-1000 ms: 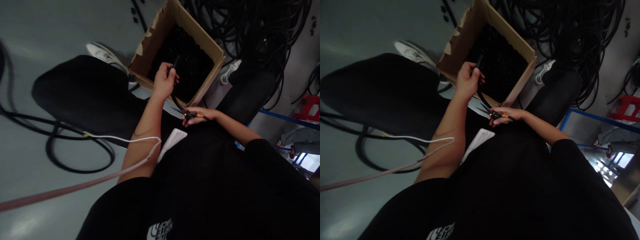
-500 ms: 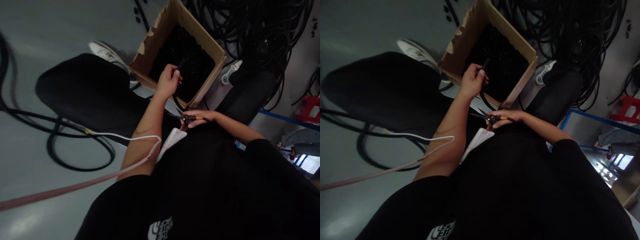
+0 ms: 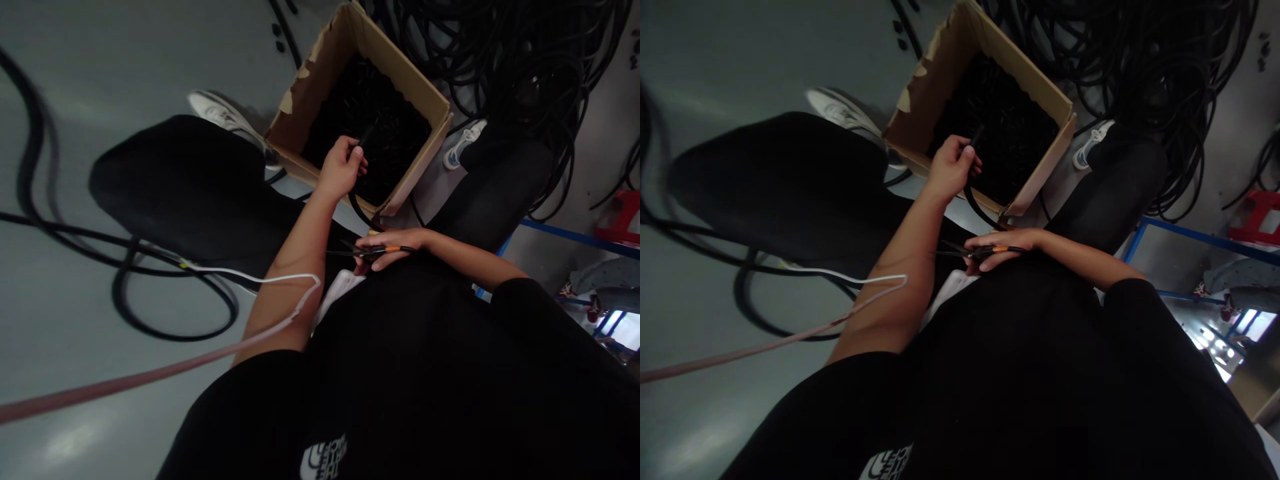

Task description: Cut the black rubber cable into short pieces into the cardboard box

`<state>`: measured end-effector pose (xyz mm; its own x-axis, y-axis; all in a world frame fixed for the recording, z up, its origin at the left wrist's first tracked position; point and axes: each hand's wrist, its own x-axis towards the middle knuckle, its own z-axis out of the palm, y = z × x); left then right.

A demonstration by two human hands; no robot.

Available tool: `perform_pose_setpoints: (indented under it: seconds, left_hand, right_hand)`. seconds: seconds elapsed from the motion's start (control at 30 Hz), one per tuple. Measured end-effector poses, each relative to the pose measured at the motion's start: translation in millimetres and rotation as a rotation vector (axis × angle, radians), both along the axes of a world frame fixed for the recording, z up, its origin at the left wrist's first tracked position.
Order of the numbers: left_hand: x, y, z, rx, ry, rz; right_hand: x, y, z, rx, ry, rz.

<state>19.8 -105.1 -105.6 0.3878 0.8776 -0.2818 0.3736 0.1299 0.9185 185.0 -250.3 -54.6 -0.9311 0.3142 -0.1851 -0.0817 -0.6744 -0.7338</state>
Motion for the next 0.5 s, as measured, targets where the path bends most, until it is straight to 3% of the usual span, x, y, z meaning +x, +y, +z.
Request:
perform_pose_setpoints:
  seconds: [0.33,0.5]
  left_hand:
    - [3,0,0.9,-0.043,0.016,-0.027]
    - [0,-1,-12.0,-0.020,0.027,-0.003]
  right_hand:
    - [-5,4,6.2,0.015,0.006,0.040]
    - [8,9,0.9,-0.056,-0.077,-0.150]
